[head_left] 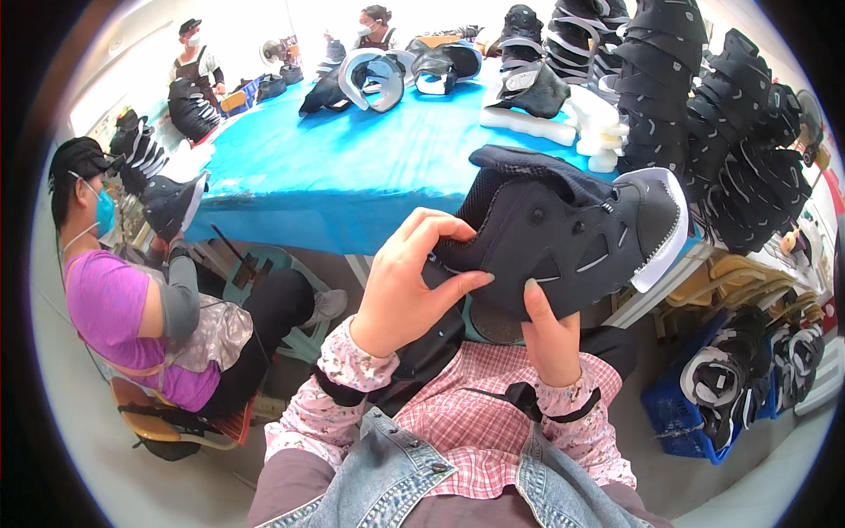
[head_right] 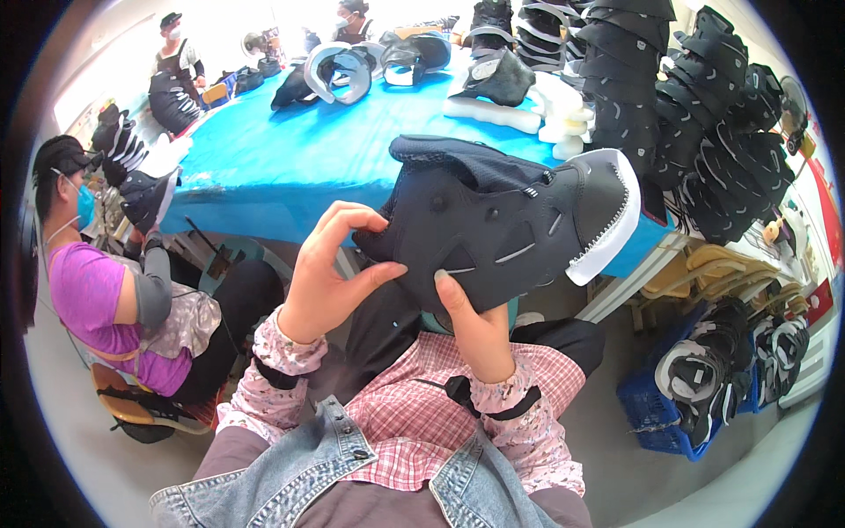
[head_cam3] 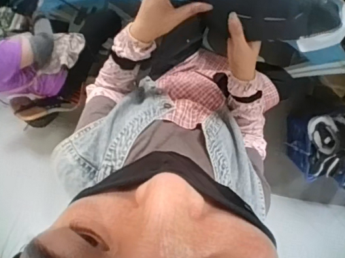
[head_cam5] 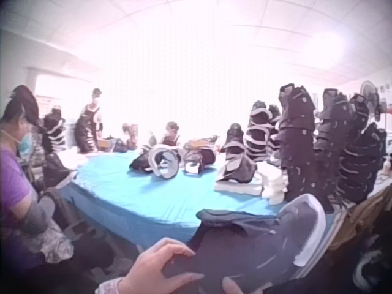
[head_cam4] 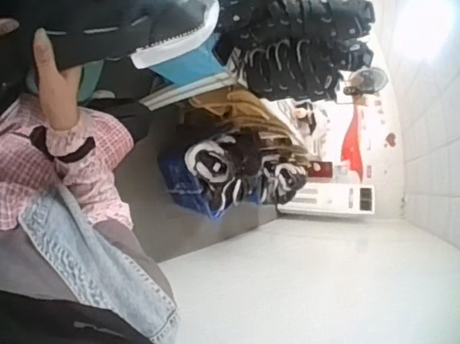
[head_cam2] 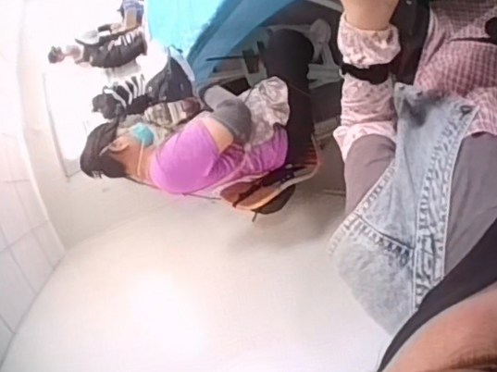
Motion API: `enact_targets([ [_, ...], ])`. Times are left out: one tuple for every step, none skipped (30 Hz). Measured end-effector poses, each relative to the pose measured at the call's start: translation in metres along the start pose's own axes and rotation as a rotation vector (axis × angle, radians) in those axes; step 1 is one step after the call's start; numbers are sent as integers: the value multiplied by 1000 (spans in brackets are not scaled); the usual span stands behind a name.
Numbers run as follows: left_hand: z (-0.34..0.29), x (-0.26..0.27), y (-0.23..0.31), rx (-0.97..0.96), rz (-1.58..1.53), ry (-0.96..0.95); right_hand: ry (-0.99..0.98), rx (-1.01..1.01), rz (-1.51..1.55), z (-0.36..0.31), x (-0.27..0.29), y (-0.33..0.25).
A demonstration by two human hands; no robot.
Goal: The person inserts a white foam padding into a black shoe upper and adjusts its position by hand. They then pick up another shoe component from a stack on the blue table.
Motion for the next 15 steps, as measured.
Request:
enact_targets([
  [-1, 1, 0, 0, 3, 2, 12, -5, -100, -1, 1, -2],
  [-2, 0, -1, -4, 7, -31, 10, -4, -100, -1, 3, -3],
  [-4, -1, -1, -6, 9, -68, -39, 8, -177, -2, 1, -6],
  [-5, -1, -1, -4, 8, -70, -88, 21, -254, -3, -2, -8],
  [-6, -6, -4, 22, -11, -139, -86, 19, -254, -3, -4, -9],
  [-8, -12, -7, 52, -31, -205, -48, 42, -221, -2, -5, -11],
  [-10, -15, -11, 58, -34, -205, -11, 65, -189, -3, -5, -15],
  [-13, -24, -22, 96, -120, -243, -11, 60, -189, -5, -6, -16],
  [-18, -34, -32, 137, -202, -274, -12, 93, -287, -7, -9, -23],
  [-23, -40, -43, 127, -329, -213, -14, 137, -379, -6, -13, -28],
  [-33, -50, -56, 238, -388, -221, -24, 141, -369, -7, -14, -29],
  [-39, -63, -66, 348, -519, -289, -58, 161, -557, -9, -17, -31],
  [-45, -74, -73, 458, -647, -354, -93, 185, -743, -10, -21, -33],
  [-51, -81, -75, 455, -794, -377, -159, 272, -844, -13, -27, -35],
  [-50, -79, -64, 404, -846, -363, -234, 363, -932, -17, -34, -42],
])
Point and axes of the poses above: each hand's wrist, its own z-axis towards the middle knuckle, its own x-axis out of the back of the hand, y = z × x, the point moved 7 cm from there along z, towards the middle knuckle, and after that the axes turned 10 degrees about -y, right-handed, at the moved point
